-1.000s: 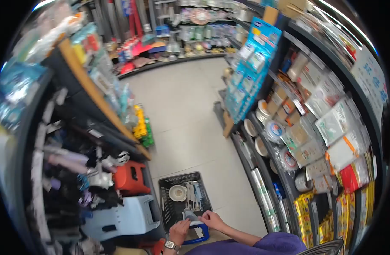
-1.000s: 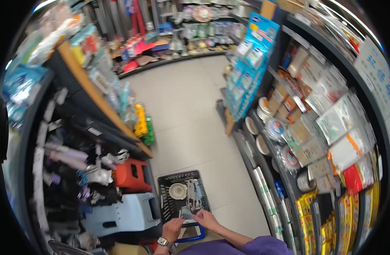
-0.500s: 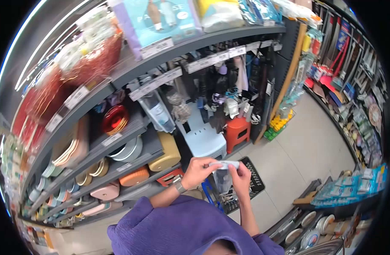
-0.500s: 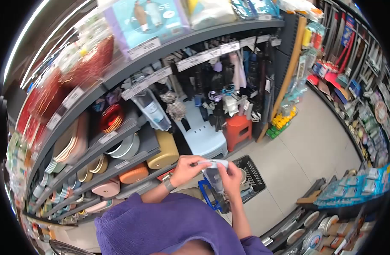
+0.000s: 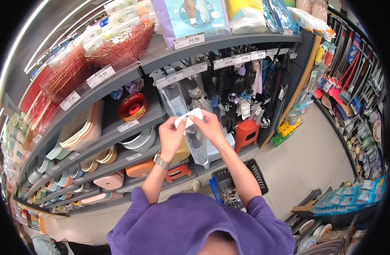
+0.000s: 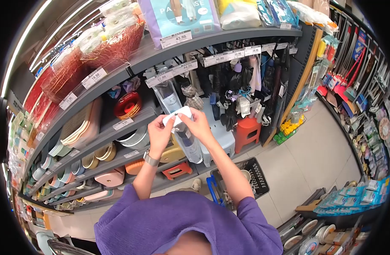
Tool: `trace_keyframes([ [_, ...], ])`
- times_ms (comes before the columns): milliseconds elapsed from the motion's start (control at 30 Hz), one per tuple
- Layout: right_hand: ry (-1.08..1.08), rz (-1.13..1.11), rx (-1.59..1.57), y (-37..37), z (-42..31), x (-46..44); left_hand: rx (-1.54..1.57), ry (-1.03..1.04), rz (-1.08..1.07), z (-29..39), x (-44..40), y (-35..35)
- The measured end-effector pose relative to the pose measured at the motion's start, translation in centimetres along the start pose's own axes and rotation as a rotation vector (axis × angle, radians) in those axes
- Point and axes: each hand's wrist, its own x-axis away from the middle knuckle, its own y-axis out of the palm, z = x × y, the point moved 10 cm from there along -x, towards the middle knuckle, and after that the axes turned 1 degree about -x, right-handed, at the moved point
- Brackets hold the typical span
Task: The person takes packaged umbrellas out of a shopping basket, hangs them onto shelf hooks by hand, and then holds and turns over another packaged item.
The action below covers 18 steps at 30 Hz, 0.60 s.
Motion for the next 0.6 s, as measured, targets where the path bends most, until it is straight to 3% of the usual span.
trace_keyframes([
  [333,0.045,-0.041,-0.172,3.0,3.4,-10.5,0.152,0.116,0.186,-1.8,-9.2,-2.1],
  [400,0.061,-0.036,-0.147,2.9,4.1,-12.0,-0.019,0.208,0.292,-1.6,-10.4,-2.9],
  [433,0.072,-0.016,-0.183,2.8,4.4,-12.6,-0.093,0.161,0.276,-1.8,-10.9,-2.9],
  [600,0.029,0.012,-0.232,2.6,4.1,-14.4,-0.051,0.291,0.399,-0.5,-11.3,-3.3],
])
